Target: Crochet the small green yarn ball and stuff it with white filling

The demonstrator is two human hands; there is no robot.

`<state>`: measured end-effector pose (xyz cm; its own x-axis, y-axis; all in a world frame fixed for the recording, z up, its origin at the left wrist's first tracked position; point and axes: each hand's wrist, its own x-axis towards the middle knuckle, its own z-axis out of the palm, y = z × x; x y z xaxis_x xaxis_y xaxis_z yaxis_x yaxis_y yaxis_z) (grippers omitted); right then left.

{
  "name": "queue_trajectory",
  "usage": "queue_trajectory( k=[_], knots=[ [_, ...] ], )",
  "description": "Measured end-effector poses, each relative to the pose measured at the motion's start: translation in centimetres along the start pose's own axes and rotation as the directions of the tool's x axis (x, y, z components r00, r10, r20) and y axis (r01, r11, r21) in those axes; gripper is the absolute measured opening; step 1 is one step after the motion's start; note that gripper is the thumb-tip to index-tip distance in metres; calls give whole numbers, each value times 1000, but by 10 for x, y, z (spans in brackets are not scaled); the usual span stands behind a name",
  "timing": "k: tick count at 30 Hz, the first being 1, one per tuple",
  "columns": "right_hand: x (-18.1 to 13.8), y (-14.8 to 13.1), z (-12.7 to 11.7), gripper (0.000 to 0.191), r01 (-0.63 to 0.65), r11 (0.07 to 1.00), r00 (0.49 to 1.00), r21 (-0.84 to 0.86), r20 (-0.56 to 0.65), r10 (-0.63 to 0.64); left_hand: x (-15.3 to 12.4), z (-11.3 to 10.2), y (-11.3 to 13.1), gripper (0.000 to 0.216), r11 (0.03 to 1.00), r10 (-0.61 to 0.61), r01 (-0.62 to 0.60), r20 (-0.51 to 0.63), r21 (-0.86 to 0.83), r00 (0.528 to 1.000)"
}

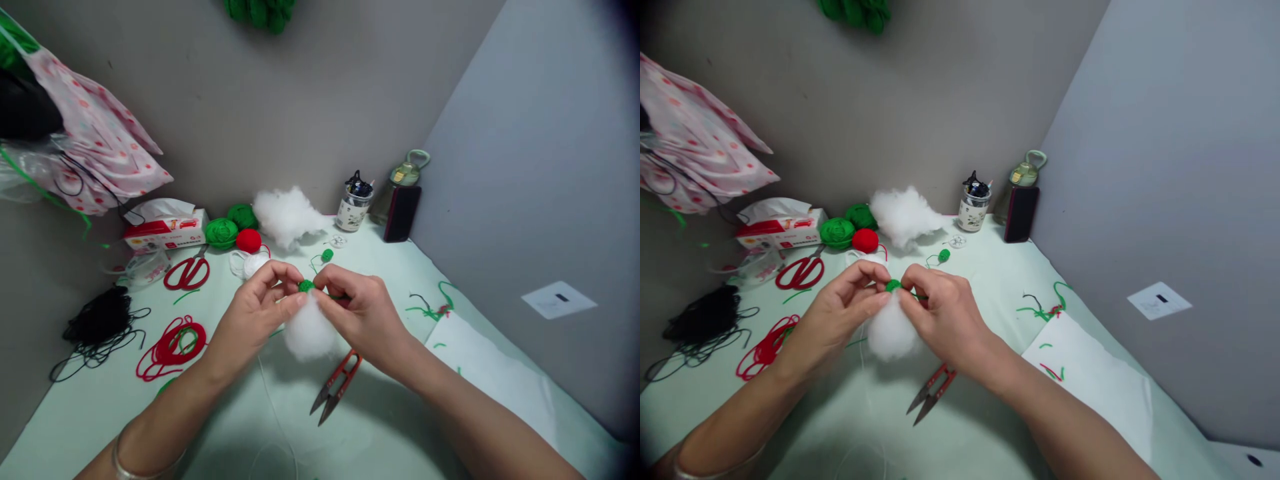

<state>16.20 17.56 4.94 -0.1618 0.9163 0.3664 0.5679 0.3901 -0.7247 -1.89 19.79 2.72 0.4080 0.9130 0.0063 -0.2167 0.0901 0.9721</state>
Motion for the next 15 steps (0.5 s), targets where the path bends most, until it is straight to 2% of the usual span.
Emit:
queue_trajectory(
  k=[5,9,12,15],
  knots=[
    [-5,-7,-1,16,-1,1000,997,4,80,1,0,9,0,27,987,97,-80,-115,143,989],
    [-10,-16,-1,13,19,999,989,31,145,-24,0,12,-3,26,972,203,-171,-206,163,957],
    [-10,-14,2,15,23,1000,990,14,135,-25,0,12,-7,25,939,274,-204,-243,278,930],
    [-6,-7,5,18,10,1000,997,-24,77,-9,-1,11,-8,20,915,284,-187,-241,357,928]
  ],
)
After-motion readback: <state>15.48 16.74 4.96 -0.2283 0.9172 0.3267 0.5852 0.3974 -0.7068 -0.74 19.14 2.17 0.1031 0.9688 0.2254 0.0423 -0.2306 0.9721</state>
